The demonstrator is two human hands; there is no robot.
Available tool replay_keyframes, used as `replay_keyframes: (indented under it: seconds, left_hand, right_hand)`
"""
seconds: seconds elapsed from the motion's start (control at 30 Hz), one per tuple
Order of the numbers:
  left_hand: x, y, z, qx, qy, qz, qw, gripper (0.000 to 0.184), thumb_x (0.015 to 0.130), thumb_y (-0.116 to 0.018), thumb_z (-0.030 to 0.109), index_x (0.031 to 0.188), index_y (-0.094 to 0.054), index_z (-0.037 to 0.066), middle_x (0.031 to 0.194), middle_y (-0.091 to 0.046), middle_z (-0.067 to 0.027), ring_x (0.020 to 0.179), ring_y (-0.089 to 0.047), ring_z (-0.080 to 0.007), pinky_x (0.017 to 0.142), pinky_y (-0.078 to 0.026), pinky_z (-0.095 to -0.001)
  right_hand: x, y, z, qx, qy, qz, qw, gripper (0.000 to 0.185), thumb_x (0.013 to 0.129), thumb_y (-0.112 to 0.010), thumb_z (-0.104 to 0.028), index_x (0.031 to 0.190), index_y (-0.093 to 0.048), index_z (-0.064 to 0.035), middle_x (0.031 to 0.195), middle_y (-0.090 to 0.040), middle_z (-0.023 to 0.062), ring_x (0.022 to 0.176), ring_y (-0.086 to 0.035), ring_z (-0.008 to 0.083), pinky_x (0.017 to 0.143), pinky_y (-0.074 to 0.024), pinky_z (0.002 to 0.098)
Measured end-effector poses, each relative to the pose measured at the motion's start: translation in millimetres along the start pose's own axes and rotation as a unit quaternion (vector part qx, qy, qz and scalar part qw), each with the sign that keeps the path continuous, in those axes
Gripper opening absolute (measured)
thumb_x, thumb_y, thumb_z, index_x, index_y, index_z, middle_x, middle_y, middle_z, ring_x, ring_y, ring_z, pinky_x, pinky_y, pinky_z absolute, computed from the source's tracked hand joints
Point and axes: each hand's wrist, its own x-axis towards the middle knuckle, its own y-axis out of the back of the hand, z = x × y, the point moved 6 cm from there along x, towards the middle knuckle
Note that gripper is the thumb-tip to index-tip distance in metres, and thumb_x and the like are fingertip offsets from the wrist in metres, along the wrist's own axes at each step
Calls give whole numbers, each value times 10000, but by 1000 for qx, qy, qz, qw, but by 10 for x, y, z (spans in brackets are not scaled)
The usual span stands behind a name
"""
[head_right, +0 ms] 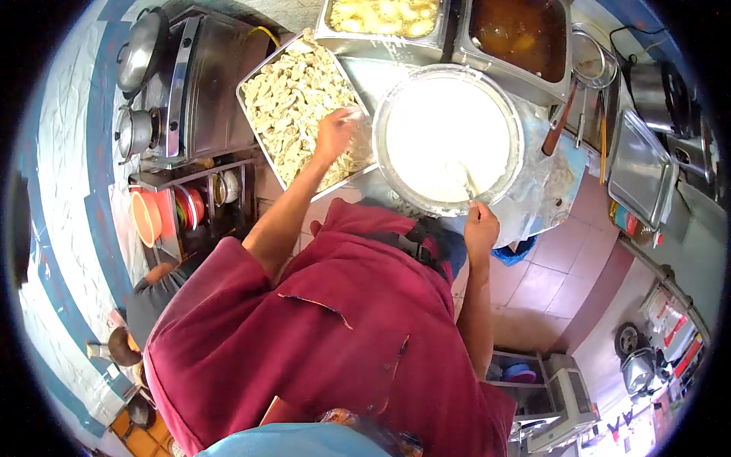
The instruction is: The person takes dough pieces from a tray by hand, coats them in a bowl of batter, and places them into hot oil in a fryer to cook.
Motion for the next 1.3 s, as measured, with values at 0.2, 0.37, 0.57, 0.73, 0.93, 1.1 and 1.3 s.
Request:
replay_keyframes:
  seconds: [0.2,0.37,0.57,0.73,0.93,1.1,1.3]
  left_hand:
    - [252,1499,-488,250,-20,241,938,356,813,-654,216,1112,-683,24,888,-710,-208,842,-695,-322,763,-524,-387]
    - [522,1724,-586,261,112,190,940,408,791,-576,204,1144,-668,21,933,-701,-238,894,-687,-360,811,-519,-431]
    - [699,1671,-758,266,110,139,948,425,783,-572,239,1116,-665,-8,936,-701,-239,897,-684,-372,797,-525,-429]
    - [715,1547,-620,319,63,103,940,302,783,-589,225,993,-665,22,876,-706,-214,860,-680,-361,765,-523,-425]
    - [887,1510,-752,369,80,69,923,306,787,-607,239,1026,-669,58,880,-711,-189,870,-679,-347,782,-514,-412]
    - [985,1530,-866,325,132,48,935,402,766,-644,259,1114,-655,57,1007,-706,-179,981,-663,-342,847,-506,-404]
    - [1086,1494,-1041,367,122,22,922,600,707,-739,342,1222,-615,62,1113,-682,-170,1058,-641,-327,900,-492,-399]
  right_hand:
    - [-125,-85,-191,6,2,-28,1000,237,926,-563,-201,973,-697,-12,816,-676,192,716,-641,315,697,-491,370]
    - [-172,-177,-151,-16,19,-25,999,241,922,-559,-213,971,-690,-16,831,-662,212,746,-639,356,695,-483,391]
    - [-280,-130,-162,-14,16,11,1000,248,924,-557,-215,971,-685,-8,736,-618,202,650,-574,279,640,-455,366]
    - [-303,-176,-85,-22,-20,-8,1000,249,924,-562,-241,956,-679,-24,815,-641,222,732,-605,354,685,-470,397]
    - [-263,-196,-76,-27,18,17,999,258,929,-563,-236,928,-660,2,745,-608,225,621,-556,289,631,-445,367]
    - [-221,-163,-96,-30,22,13,999,272,930,-559,-237,879,-635,19,733,-592,226,616,-559,295,619,-435,383]
    - [-206,-145,-98,-22,19,27,999,256,927,-555,-256,940,-673,-29,827,-643,229,766,-611,420,682,-471,453]
